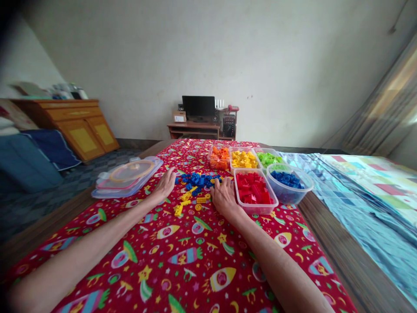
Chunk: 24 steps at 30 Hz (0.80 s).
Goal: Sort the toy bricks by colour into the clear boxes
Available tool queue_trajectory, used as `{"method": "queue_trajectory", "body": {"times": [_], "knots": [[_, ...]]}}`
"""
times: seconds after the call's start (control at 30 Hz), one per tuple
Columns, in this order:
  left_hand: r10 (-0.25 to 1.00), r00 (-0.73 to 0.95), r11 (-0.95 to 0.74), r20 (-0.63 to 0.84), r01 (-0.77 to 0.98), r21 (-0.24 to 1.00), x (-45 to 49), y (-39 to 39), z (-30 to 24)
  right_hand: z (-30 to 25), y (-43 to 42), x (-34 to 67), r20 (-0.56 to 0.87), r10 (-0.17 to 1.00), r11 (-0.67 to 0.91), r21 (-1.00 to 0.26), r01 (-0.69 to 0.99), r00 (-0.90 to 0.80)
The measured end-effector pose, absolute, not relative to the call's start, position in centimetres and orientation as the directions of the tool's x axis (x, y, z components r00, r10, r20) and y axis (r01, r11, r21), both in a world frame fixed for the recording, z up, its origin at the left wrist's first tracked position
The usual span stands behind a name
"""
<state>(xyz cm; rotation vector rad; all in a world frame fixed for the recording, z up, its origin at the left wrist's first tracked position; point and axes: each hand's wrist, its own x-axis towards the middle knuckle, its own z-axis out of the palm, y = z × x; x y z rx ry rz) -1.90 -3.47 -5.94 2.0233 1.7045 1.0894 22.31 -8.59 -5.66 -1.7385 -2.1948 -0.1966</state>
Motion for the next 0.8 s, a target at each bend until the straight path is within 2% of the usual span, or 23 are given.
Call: {"method": "queue_trajectory", "body": {"times": [0.13, 0.27, 0.4, 0.53, 0.63, 0.73, 0.8], "knots": [[0.949, 0.108, -0.287, 0.298, 0.689, 0.666, -1.8, -1.8, -6.5, -6.6, -8.4, 22.4, 0.396, 0.886, 0.287, -0.057, 0.956, -0.242], [0.924, 0.209, -0.38, 0.321, 0.614, 0.692, 0.2, -1.4, -7.1, -7.5, -8.3, 22.0, 0.45, 0.832, 0.402, -0.087, 0.911, -0.324], [0.914, 0.23, -0.405, 0.333, 0.496, 0.768, 0.9, -1.1, -7.8, -7.6, -8.3, 21.7, 0.497, 0.771, 0.518, -0.128, 0.846, -0.397], [0.902, 0.29, -0.415, 0.32, 0.381, 0.826, 0.3, -0.8, -8.2, -7.4, -8.2, 21.7, 0.554, 0.735, 0.551, -0.15, 0.821, -0.392], [0.868, 0.35, -0.483, 0.352, 0.43, 0.763, 0.0, -1.0, -8.0, -7.4, -8.1, 21.8, 0.592, 0.703, 0.57, -0.138, 0.81, -0.394], [0.857, 0.295, -0.511, 0.422, 0.593, 0.622, 0.1, -0.9, -7.6, -7.5, -8.3, 21.6, 0.626, 0.664, 0.589, -0.1, 0.802, -0.409], [0.854, 0.256, -0.499, 0.454, 0.65, 0.572, 0.4, -0.5, -7.4, -7.5, -8.5, 21.3, 0.648, 0.627, 0.614, -0.071, 0.786, -0.431]]}}
